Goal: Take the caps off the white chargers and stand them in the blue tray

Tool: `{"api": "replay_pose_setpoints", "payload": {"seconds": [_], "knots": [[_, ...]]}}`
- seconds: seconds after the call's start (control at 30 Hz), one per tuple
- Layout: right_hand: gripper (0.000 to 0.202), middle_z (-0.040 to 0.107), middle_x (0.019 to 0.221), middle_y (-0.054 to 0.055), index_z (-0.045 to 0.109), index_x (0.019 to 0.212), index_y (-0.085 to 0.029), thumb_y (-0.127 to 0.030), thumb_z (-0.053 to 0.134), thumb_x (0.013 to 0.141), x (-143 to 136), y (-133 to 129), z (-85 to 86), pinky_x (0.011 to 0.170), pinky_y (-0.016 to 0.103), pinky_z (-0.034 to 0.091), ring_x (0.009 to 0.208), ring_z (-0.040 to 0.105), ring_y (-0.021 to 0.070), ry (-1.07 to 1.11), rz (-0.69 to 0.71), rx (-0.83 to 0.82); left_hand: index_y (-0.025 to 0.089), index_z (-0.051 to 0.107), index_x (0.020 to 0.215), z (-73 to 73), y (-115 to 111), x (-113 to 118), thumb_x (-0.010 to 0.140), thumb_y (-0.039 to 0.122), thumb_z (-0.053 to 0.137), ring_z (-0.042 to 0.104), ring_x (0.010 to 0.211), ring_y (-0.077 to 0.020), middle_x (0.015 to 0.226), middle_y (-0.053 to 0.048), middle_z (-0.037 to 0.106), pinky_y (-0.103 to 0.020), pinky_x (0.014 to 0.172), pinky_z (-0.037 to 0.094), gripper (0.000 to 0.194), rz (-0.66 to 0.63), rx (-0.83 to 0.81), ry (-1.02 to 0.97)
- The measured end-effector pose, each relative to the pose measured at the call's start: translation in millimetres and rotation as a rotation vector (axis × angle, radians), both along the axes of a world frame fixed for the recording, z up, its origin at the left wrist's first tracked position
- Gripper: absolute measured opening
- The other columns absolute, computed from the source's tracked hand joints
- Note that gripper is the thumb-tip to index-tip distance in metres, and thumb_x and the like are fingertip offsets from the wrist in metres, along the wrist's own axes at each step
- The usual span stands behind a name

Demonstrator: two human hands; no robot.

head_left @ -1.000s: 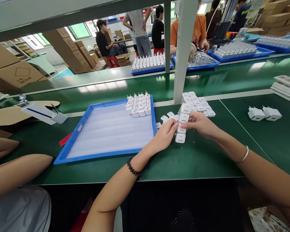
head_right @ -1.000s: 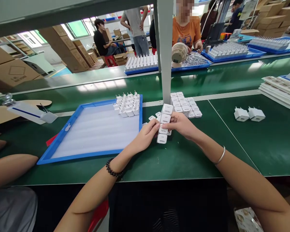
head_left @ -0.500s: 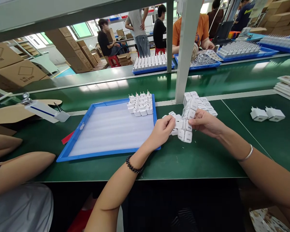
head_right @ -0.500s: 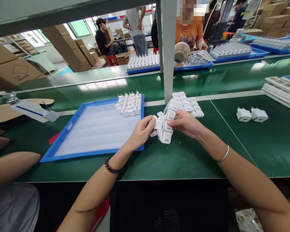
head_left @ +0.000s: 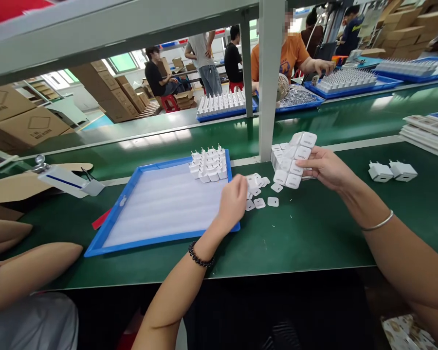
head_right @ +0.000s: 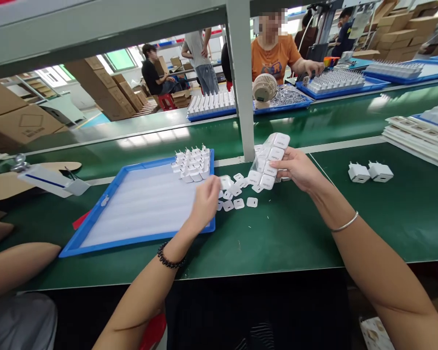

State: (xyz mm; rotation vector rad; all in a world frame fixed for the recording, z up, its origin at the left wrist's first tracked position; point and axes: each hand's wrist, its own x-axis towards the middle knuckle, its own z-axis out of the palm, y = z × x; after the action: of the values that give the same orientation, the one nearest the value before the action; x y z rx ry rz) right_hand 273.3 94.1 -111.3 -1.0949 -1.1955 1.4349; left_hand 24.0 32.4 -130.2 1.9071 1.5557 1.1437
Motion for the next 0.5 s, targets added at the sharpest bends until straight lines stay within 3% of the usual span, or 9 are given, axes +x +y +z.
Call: {"api": "replay_pose_setpoints", "payload": {"seconds": [0.07, 0.13, 0.2, 0.27, 0.37, 0.5], "knots": [[0.030, 0.078, 0.099, 0.008, 0.074, 0.096, -0.018, -0.019, 0.083, 0.068, -5, -3, -1.1, 0.069, 0.031, 0.062, 0.085, 0.075, 0.0224, -0.034, 0.046, 0.008, 0.021, 0.043, 0.070, -7.0, 1, 5, 0.101, 0.029, 0.039, 0.047, 0.062, -0.0148, 0.064, 0.001, 0.050, -0.027, 0.060, 0.033, 0.032, -0.122, -0.149, 0.152], [0.035, 0.079, 0.097, 0.008, 0.073, 0.100, -0.017, -0.020, 0.085, 0.068, -12, -9, -3.4, 0.070, 0.032, 0.062, 0.085, 0.075, 0.0229, -0.067, 0.090, 0.021, 0.021, 0.055, 0.087, -12.8, -1, 12, 0.099, 0.028, 0.043, 0.055, 0.070, -0.0172, 0.075, -0.001, 0.060, -0.028, 0.064, 0.037, 0.018, -0.164, -0.202, 0.201], [0.041, 0.079, 0.094, 0.007, 0.071, 0.105, -0.018, -0.024, 0.086, 0.068, -20, -14, -6.1, 0.070, 0.033, 0.063, 0.083, 0.075, 0.0232, -0.076, 0.111, 0.041, 0.021, 0.054, 0.113, -14.4, -5, 19, 0.099, 0.030, 0.044, 0.059, 0.076, -0.0182, 0.086, -0.002, 0.064, -0.029, 0.069, 0.040, 0.019, -0.111, -0.170, 0.164], [0.047, 0.079, 0.092, 0.006, 0.069, 0.111, -0.018, -0.029, 0.086, 0.069, -27, -18, -9.0, 0.069, 0.035, 0.063, 0.080, 0.075, 0.0237, -0.067, 0.114, 0.062, 0.021, 0.046, 0.122, -11.7, -11, 22, 0.100, 0.035, 0.044, 0.059, 0.076, -0.0171, 0.089, -0.002, 0.063, -0.028, 0.069, 0.040, 0.026, -0.036, -0.096, 0.097], [0.052, 0.078, 0.090, 0.005, 0.067, 0.116, -0.020, -0.034, 0.086, 0.069, -36, -23, -13.6, 0.069, 0.036, 0.063, 0.076, 0.075, 0.0235, -0.053, 0.097, 0.096, 0.021, 0.047, 0.103, -5.3, -17, 24, 0.099, 0.041, 0.046, 0.054, 0.071, -0.0150, 0.083, 0.000, 0.058, -0.028, 0.067, 0.037, 0.020, -0.009, -0.005, 0.070], [0.053, 0.078, 0.094, 0.004, 0.066, 0.119, -0.022, -0.035, 0.085, 0.071, -43, -27, -18.5, 0.068, 0.034, 0.062, 0.076, 0.075, 0.0227, -0.032, 0.108, 0.099, 0.022, 0.040, 0.083, -4.6, -14, 23, 0.096, 0.044, 0.053, 0.047, 0.066, -0.0133, 0.076, 0.003, 0.053, -0.028, 0.065, 0.033, 0.029, -0.099, -0.103, 0.125]]}}
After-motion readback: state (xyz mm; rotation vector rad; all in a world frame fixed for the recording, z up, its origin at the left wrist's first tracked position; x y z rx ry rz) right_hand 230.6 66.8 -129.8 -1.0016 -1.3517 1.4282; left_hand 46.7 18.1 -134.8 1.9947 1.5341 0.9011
